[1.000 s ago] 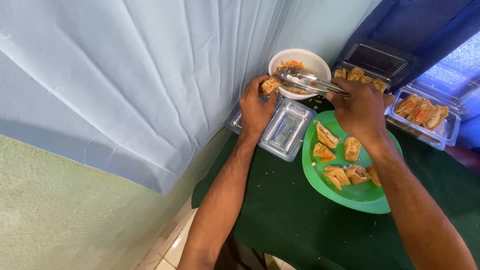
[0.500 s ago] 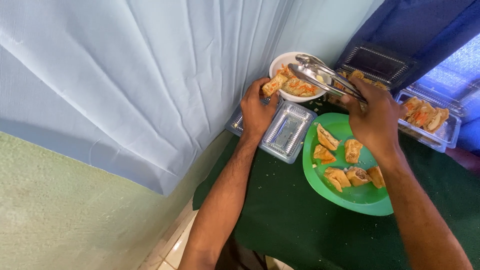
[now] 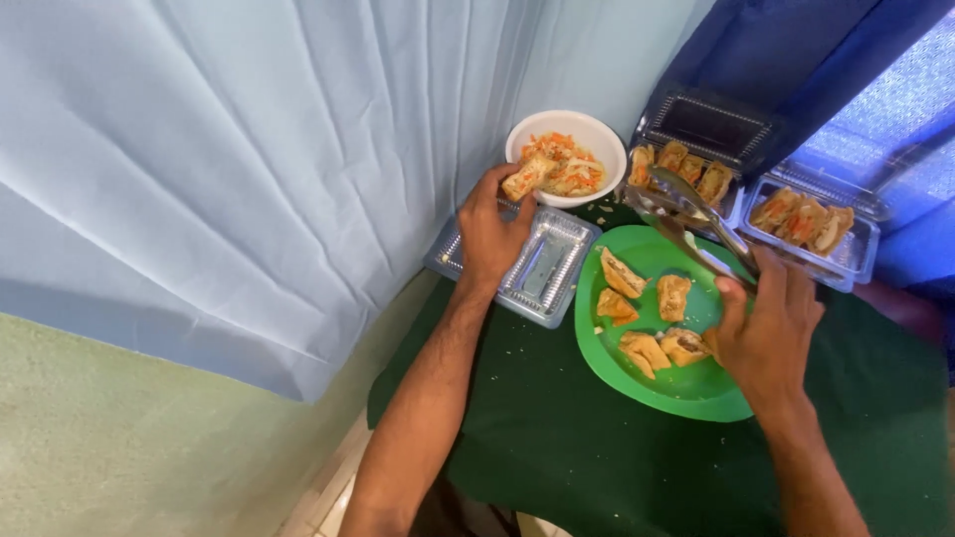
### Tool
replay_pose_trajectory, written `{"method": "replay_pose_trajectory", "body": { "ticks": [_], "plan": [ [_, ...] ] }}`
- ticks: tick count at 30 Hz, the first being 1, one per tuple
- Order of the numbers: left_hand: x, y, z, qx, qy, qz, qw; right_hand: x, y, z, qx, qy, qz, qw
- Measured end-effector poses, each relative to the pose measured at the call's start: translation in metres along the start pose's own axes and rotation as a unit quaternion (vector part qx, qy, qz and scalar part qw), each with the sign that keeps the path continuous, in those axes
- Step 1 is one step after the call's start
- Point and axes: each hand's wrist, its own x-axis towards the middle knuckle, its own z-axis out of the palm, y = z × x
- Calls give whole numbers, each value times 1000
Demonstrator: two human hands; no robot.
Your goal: Stuffing fried tofu pockets with a vegetable salad mixture using metal tongs
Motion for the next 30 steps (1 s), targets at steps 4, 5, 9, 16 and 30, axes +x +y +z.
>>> {"method": "replay_pose_trajectory", "body": {
  "ticks": [4,5,9,16,30],
  "plan": [
    [-5,4,7,2,0,49,999,-5,5,6,30,5,-2,1000],
    [-6,6,7,6,-1,49,999,-5,5,6,27,1,-12,1000],
    [-7,9,12,16,6,58,998,-9,5,11,9,-38,-5,999],
    [-7,13,16,24,64,56,996,-19,11,18,21,23,-18,999],
    [-5,22,10,36,60,65,995,-23,6,17,-23,-1,-24,999]
  ]
}}
